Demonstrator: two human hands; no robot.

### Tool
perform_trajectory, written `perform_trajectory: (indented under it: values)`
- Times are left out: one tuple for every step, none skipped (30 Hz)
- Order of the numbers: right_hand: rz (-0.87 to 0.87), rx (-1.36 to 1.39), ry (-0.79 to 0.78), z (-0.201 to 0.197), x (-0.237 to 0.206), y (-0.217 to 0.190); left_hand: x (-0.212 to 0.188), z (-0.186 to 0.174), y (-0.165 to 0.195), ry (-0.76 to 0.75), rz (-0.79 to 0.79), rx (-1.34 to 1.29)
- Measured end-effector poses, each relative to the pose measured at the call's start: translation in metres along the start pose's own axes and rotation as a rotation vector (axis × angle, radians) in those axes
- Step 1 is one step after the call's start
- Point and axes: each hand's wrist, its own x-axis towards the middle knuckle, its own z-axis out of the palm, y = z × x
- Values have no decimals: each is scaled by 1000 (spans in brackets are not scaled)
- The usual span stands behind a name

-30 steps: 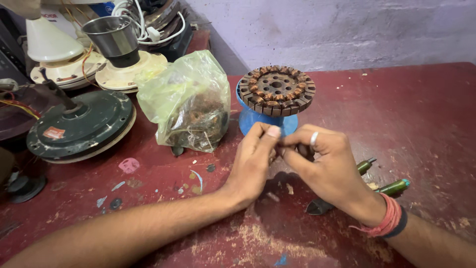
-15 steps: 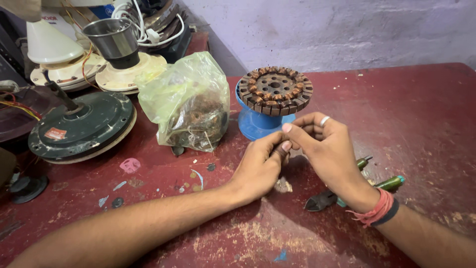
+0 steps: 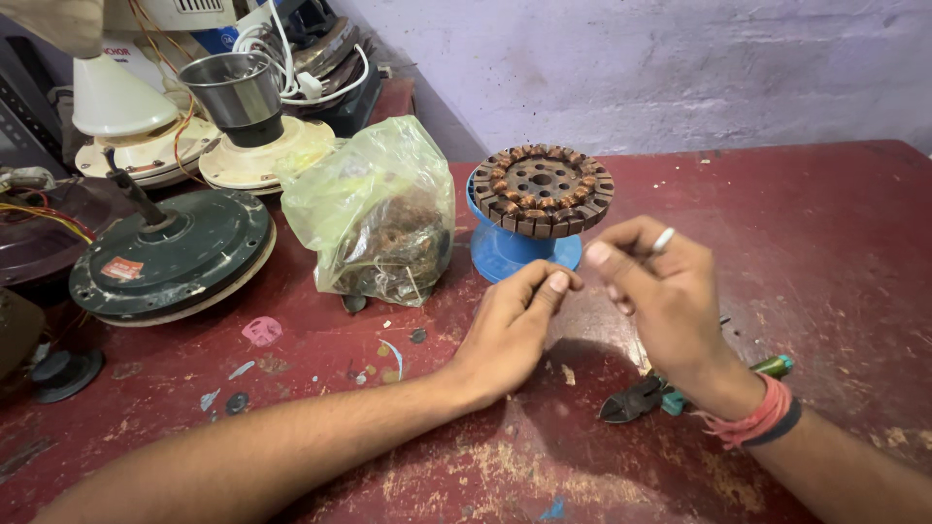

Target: The person strips insulation from a short piece of copper wire by hand, repeatedly pulling and twisting the insulation off the conductor. The person holds the wire with both hands and works over a red workbench with motor parts and tools nearby.

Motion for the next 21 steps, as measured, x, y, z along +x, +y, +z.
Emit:
perform_trajectory:
  values:
    - [8, -76, -49, 1, -3, -2, -1, -1, 0, 20, 3, -47]
    - [16, -153, -98, 5, -6, -3, -2, -2, 1, 40, 6, -95]
    - [24, -229, -147, 9, -8, -4, -2, -3, 1, 59, 9, -143]
    - [-30, -260, -189, 13, -10, -4, -3, -4, 2, 52, -38, -199]
    - [-82, -291, -232, 17, -12, -4, -4, -4, 3, 44, -87, -257]
    - [-132, -322, -276, 19, -14, -4, -4, -4, 4, 38, -138, -315]
    - [-11, -344, -296, 21, -15, -5, -4, -4, 5, 56, -93, -228]
    - [108, -364, -316, 21, -16, -6, -3, -4, 5, 76, -48, -141]
    - [228, -383, -338, 20, -16, -6, -3, -4, 6, 96, -4, -53]
    - [185, -370, -286, 19, -15, -6, -2, -4, 7, 105, -47, -9]
    - [143, -358, -235, 16, -14, -7, -1, -4, 7, 113, -89, 35]
    - [101, -343, -182, 15, -13, -7, 0, -3, 8, 120, -132, 80]
    - [125, -309, -117, 13, -11, -7, 0, -2, 9, 75, -103, 73]
    - [149, -275, -52, 12, -8, -6, -1, -1, 9, 30, -73, 67]
    - [173, -241, 12, 11, -5, -5, -1, 0, 10, -14, -44, 60]
    - [209, -180, 31, 11, -2, -4, -2, 1, 10, -57, -56, 58]
    - [243, -121, 51, 12, 0, -2, -3, 2, 10, -99, -68, 55]
    - [278, -61, 72, 12, 1, 0, -4, 2, 10, -142, -79, 52]
    - [295, -36, 74, 13, 2, 1, -4, 2, 10, -147, -59, 60]
    - [313, -10, 75, 13, 3, 3, -3, 2, 10, -152, -39, 69]
    - [330, 17, 76, 13, 4, 4, -3, 1, 10, -156, -19, 78]
